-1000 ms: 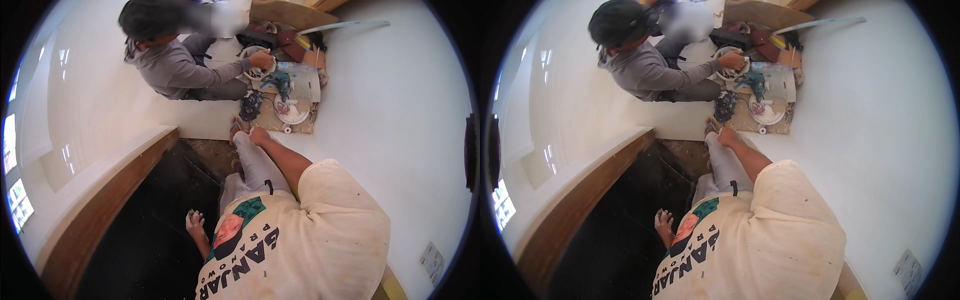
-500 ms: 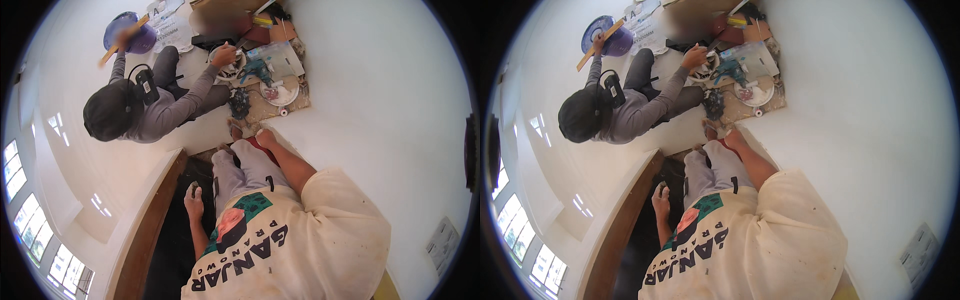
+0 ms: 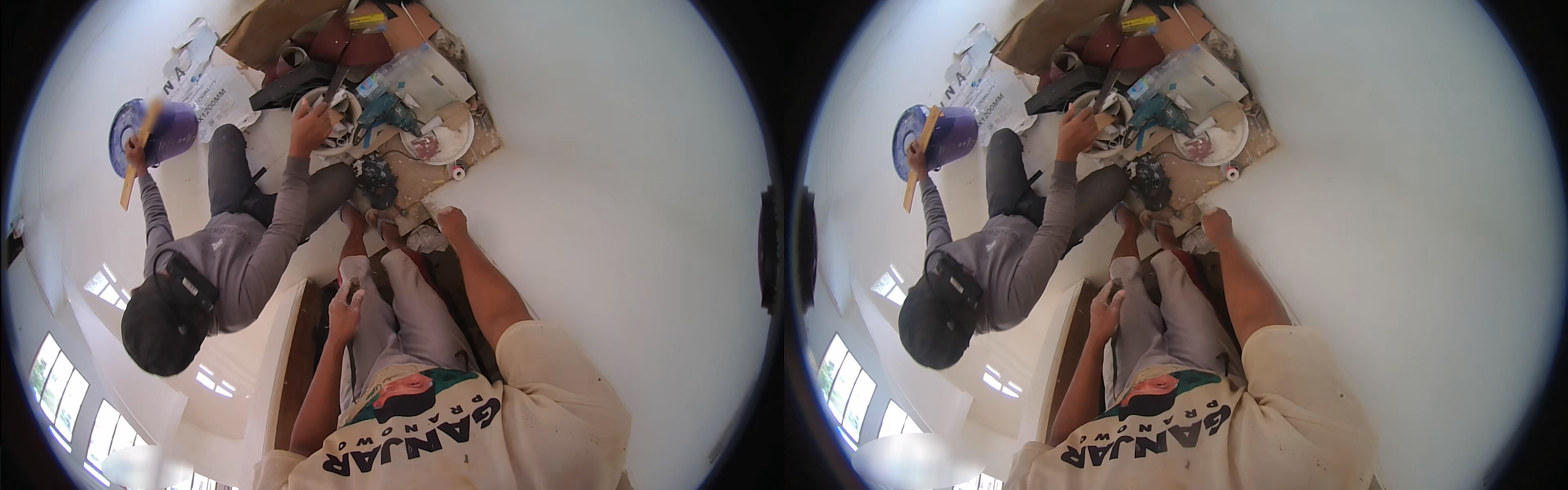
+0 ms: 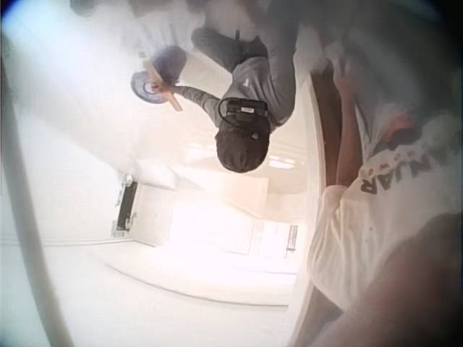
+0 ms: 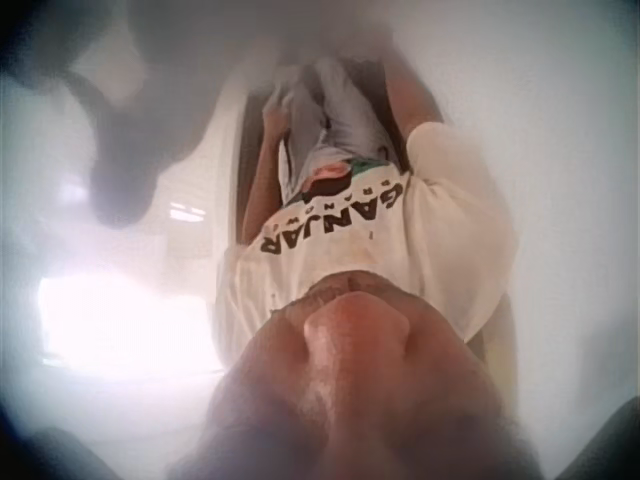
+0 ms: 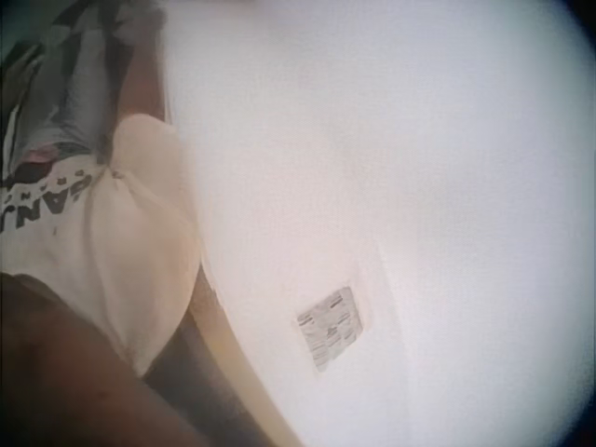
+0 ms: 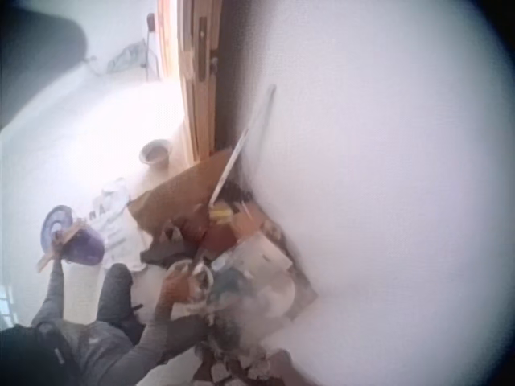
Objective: The person installs white terrazzo tiles on a wall, using a hammer to tap them into place and a small tool to adjust the edges. They also use a sponge to wipe the tile surface and remove excess material.
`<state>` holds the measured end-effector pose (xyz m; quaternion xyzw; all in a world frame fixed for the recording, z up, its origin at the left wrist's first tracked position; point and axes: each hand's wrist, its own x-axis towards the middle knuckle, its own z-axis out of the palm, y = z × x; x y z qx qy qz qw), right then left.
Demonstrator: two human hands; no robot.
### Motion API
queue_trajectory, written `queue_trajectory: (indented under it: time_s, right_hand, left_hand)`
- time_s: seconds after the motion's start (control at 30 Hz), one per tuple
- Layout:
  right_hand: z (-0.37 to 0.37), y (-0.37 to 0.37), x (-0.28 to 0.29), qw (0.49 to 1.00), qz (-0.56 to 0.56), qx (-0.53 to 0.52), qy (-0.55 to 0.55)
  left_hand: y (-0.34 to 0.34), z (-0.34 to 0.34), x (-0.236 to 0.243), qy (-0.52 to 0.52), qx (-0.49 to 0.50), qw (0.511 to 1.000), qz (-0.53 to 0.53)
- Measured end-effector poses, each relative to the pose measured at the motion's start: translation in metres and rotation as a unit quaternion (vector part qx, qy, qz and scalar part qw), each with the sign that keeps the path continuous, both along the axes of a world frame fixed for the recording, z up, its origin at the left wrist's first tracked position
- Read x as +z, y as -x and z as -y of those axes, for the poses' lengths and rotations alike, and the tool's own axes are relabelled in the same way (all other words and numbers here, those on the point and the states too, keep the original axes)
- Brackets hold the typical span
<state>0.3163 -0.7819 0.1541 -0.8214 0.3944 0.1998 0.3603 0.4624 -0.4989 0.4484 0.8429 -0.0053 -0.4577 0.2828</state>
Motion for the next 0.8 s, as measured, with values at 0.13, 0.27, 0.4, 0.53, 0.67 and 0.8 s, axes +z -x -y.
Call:
queue_trajectory:
  time_s: [0.13, 0.27, 0.4, 0.53, 0.67, 0.8]
  right_hand:
    - [0.05, -0.034, -0.052, 0.978, -0.021, -0.2, -0.048]
    - [0.136, -0.07, -0.134, 0.987, -0.056, -0.137, 0.055]
    - [0.23, -0.14, -0.193, 0.979, -0.052, -0.105, 0.168]
    - [0.299, -0.204, -0.236, 0.976, 0.012, -0.047, 0.213]
    - [0.307, -0.253, -0.261, 0.972, 0.009, -0.043, 0.229]
    - [0.297, -0.255, -0.262, 0.96, 0.025, -0.055, 0.272]
  left_hand:
    - [-0.026, 0.038, -0.112, -0.024, -0.067, 0.997, 0.009]
    - [-0.033, 0.078, -0.228, 0.029, -0.062, 0.998, 0.012]
    - [-0.027, 0.11, -0.309, 0.055, -0.032, 0.998, 0.016]
    - [-0.039, 0.144, -0.331, 0.058, -0.03, 0.997, -0.028]
    - [-0.046, 0.159, -0.332, 0.082, -0.042, 0.995, -0.024]
    - [-0.037, 0.142, -0.347, 0.043, -0.082, 0.996, 0.009]
